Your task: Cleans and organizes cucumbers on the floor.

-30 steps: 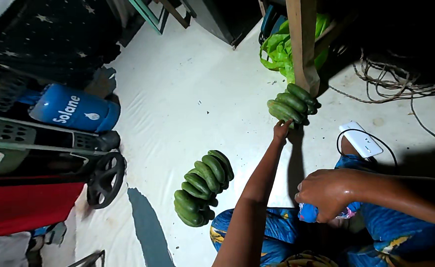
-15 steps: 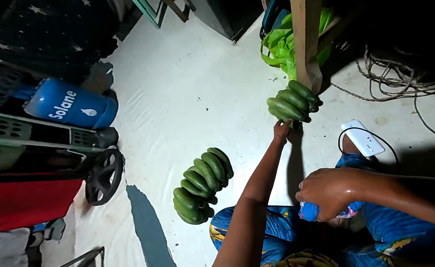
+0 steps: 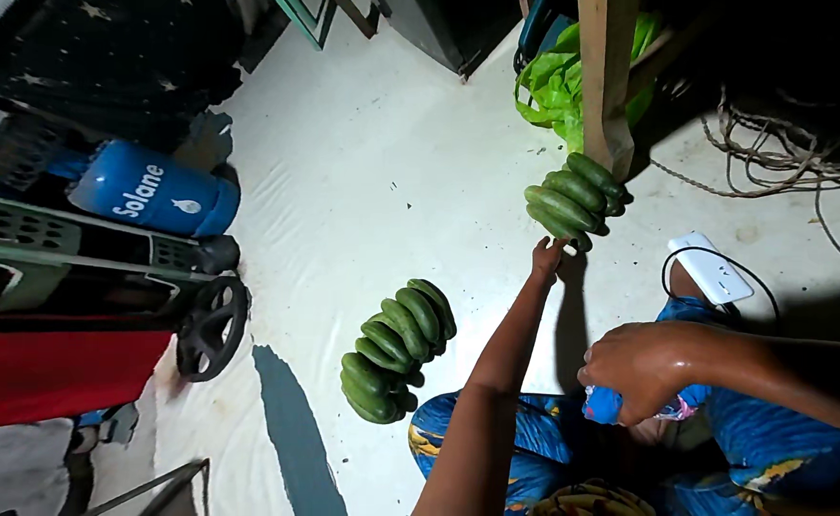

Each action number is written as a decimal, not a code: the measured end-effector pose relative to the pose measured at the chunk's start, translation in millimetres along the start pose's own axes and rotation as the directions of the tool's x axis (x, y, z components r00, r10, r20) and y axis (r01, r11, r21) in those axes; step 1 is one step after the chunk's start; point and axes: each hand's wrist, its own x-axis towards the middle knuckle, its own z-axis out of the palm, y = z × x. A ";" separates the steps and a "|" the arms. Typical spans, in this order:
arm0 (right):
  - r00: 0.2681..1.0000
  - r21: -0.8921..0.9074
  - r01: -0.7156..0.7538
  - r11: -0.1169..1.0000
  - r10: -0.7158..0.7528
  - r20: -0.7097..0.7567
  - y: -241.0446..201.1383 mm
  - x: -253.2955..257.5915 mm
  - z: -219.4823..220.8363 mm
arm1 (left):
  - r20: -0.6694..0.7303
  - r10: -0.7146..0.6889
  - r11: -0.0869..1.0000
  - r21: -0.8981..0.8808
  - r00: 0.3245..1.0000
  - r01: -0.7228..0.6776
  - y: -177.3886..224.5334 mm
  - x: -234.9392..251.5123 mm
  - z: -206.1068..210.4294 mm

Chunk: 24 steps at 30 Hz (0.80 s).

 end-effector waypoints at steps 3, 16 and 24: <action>1.000 0.005 -0.006 1.000 0.006 0.006 0.2 1.9 -0.5 | 0.012 -0.006 1.000 0.018 1.000 0.005 -1.5 -1.6 -1.4; 0.966 0.118 -0.075 0.990 0.102 -0.238 5.2 -4.4 -8.4 | 0.321 -0.002 0.697 -0.679 0.947 0.232 -28.7 -138.3 -10.3; 0.736 0.383 -0.110 0.917 0.334 -0.589 22.7 13.5 -8.4 | 0.260 0.209 0.652 -0.756 0.943 0.063 -53.9 -217.4 -10.0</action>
